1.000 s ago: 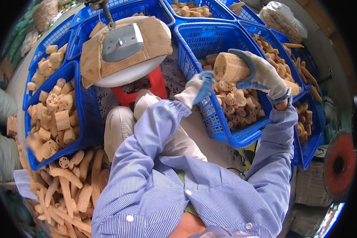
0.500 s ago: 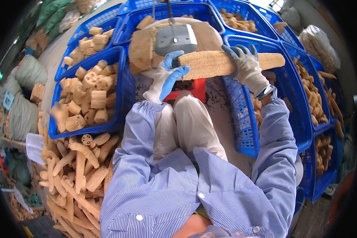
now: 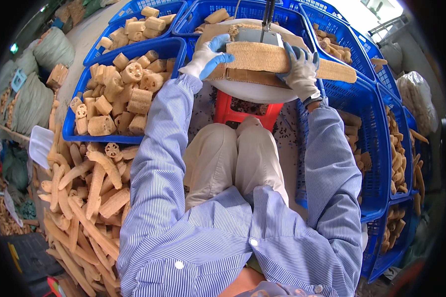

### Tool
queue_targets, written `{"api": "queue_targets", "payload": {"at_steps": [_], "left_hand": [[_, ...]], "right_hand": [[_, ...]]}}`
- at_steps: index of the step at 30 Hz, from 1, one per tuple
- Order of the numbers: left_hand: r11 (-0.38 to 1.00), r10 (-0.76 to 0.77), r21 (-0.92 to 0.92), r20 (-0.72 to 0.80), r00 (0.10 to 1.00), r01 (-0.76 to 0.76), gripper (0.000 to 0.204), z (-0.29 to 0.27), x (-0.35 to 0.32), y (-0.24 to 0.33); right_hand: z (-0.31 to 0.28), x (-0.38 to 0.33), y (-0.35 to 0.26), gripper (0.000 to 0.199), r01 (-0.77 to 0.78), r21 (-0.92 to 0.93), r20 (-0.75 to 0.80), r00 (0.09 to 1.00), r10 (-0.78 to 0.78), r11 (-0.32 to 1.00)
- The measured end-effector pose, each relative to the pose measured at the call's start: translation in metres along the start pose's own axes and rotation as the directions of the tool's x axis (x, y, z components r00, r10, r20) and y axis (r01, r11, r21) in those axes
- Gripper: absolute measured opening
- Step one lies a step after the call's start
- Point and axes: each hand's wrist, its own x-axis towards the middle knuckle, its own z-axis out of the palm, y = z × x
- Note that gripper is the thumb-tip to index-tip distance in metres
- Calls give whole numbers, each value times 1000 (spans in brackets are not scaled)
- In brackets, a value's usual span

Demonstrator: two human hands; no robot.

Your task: The person cuts long dried loofahs into shorter segments using a vertical saw machine and places the finished pieces into blue plastic crates.

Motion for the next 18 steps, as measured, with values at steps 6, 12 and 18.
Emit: {"api": "queue_targets", "payload": {"at_steps": [6, 12, 18], "left_hand": [[996, -91, 5, -52, 994, 92, 81, -5, -10, 5], [995, -85, -49, -85, 993, 81, 82, -10, -14, 0], [999, -7, -46, -51, 999, 5, 94, -13, -11, -19]], "right_hand": [[6, 12, -5, 104, 69, 18, -20, 997, -69, 997], [0, 17, -14, 101, 69, -18, 4, 998, -69, 997], [3, 21, -12, 96, 102, 20, -23, 995, -101, 995]]}}
